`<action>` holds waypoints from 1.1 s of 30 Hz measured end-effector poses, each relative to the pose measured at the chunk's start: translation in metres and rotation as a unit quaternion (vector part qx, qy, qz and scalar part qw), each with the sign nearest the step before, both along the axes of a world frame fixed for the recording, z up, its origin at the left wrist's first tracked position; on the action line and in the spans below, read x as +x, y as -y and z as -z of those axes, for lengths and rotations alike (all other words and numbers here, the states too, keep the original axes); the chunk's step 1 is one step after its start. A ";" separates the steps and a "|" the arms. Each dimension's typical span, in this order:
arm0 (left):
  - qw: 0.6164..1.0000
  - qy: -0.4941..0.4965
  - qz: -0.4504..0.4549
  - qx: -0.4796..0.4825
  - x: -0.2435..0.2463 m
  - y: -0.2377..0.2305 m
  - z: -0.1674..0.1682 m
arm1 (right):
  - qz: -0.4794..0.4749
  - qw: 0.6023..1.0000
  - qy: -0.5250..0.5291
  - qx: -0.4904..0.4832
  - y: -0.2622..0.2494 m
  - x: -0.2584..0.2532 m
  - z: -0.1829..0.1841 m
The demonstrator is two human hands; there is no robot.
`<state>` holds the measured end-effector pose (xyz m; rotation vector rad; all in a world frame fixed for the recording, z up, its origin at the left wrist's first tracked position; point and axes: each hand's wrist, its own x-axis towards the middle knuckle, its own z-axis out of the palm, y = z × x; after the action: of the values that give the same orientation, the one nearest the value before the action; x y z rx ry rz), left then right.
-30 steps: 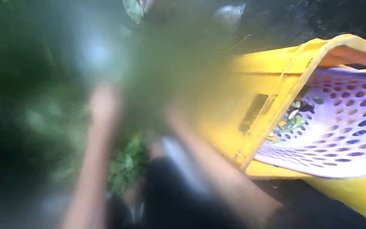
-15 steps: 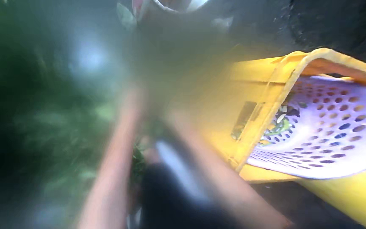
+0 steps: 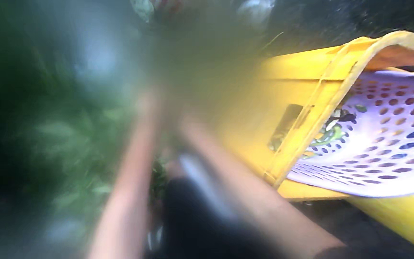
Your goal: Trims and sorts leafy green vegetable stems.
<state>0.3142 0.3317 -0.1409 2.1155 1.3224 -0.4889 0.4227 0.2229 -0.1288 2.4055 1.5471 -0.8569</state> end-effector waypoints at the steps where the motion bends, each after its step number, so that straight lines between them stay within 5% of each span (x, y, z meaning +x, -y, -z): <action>1: 1.000 0.007 0.007 0.015 -0.003 0.003 0.005 | 0.001 1.000 -0.007 -0.030 -0.003 -0.001 -0.001; 17: 0.991 0.093 -0.039 0.091 -0.019 0.029 -0.019 | -0.014 0.994 -0.062 -0.086 -0.068 -0.009 0.012; 21: 0.988 0.087 -0.122 0.040 -0.048 -0.023 -0.083 | -0.027 0.999 0.012 -0.023 -0.053 0.015 -0.002; 24: 0.975 0.080 -0.204 0.029 -0.108 -0.057 -0.137 | -0.036 0.987 0.104 0.121 -0.011 0.032 -0.006; 27: 0.969 0.001 -0.246 0.006 -0.131 -0.058 -0.169 | -0.066 0.984 0.049 0.156 0.000 0.029 -0.054; 30: 0.961 -0.030 -0.271 -0.045 -0.108 -0.030 -0.148 | -0.074 0.984 -0.046 0.157 0.008 0.009 -0.070; 33: 0.951 -0.008 -0.305 -0.061 -0.084 -0.007 -0.086 | -0.012 0.993 -0.117 -0.012 0.003 -0.012 -0.084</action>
<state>0.2305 0.3387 -0.0549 1.4933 1.8017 -0.3095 0.4103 0.2201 -0.0449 2.3334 1.6300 -1.1809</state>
